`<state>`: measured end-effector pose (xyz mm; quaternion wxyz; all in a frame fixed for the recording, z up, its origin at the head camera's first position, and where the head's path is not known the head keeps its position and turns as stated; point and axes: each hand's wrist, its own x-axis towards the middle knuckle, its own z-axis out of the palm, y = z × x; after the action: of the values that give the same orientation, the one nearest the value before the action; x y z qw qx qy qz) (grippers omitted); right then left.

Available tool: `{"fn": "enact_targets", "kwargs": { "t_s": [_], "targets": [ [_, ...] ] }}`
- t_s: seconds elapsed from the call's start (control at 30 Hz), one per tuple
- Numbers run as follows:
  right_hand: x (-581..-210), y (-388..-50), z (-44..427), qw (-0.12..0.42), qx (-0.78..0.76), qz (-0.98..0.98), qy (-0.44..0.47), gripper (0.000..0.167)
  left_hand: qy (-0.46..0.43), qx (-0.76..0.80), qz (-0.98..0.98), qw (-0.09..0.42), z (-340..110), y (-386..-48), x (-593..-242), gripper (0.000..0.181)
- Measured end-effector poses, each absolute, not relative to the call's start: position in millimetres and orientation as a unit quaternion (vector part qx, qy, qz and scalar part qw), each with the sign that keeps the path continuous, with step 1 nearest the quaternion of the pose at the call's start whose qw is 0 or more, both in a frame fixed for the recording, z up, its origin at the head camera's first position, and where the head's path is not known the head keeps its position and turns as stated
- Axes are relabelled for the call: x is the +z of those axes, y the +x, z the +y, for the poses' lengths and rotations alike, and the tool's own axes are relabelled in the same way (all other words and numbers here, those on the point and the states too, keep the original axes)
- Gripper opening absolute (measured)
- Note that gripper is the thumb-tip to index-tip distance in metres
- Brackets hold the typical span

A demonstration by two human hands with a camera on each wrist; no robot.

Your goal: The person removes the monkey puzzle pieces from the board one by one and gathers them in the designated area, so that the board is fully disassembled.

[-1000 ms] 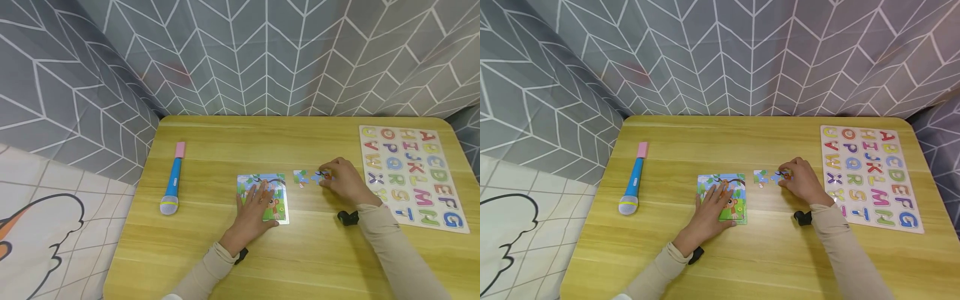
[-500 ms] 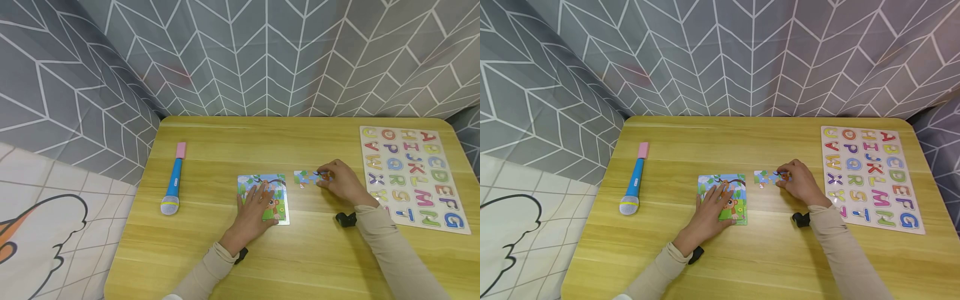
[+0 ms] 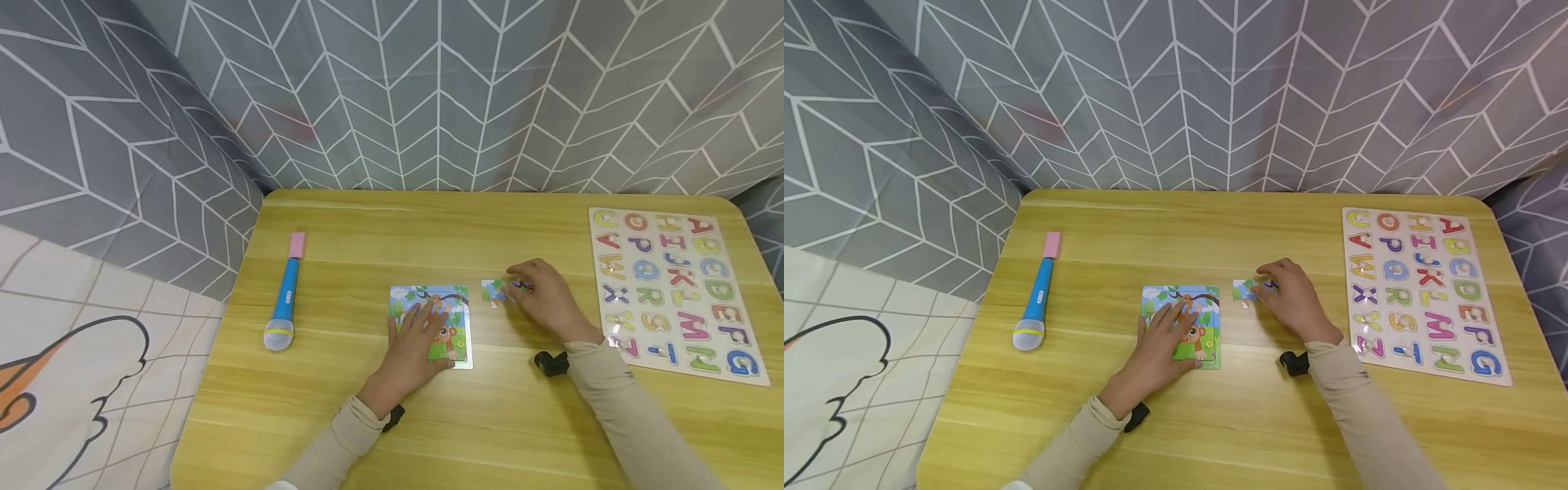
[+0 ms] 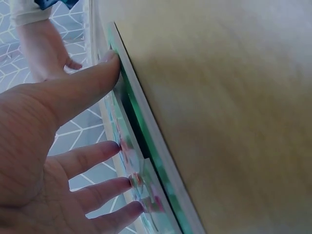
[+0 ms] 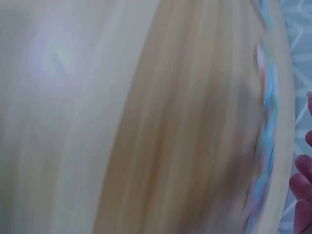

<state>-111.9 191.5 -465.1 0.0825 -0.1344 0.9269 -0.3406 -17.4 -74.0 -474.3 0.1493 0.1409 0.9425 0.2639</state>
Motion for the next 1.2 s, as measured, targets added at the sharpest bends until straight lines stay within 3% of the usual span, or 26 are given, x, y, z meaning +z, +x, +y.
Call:
{"fn": "enact_targets", "kwargs": {
  "t_s": [0.4, 1.03, 1.2],
  "targets": [
    [-471, -104, 125, 0.127, -0.335, 0.903, -0.238, 0.03, 0.144, 0.249, 0.946, 0.148, -79, -17, -478, 0.083],
    [-468, -109, 106, 0.134, -0.269, 0.919, -0.254, 0.029, 0.146, 0.248, 0.949, 0.126, -81, -18, -480, 0.08],
    [-464, -113, 102, 0.159, -0.254, 0.918, -0.259, 0.03, 0.15, 0.246, 0.95, 0.121, -82, -18, -479, 0.077]
  ]
}}
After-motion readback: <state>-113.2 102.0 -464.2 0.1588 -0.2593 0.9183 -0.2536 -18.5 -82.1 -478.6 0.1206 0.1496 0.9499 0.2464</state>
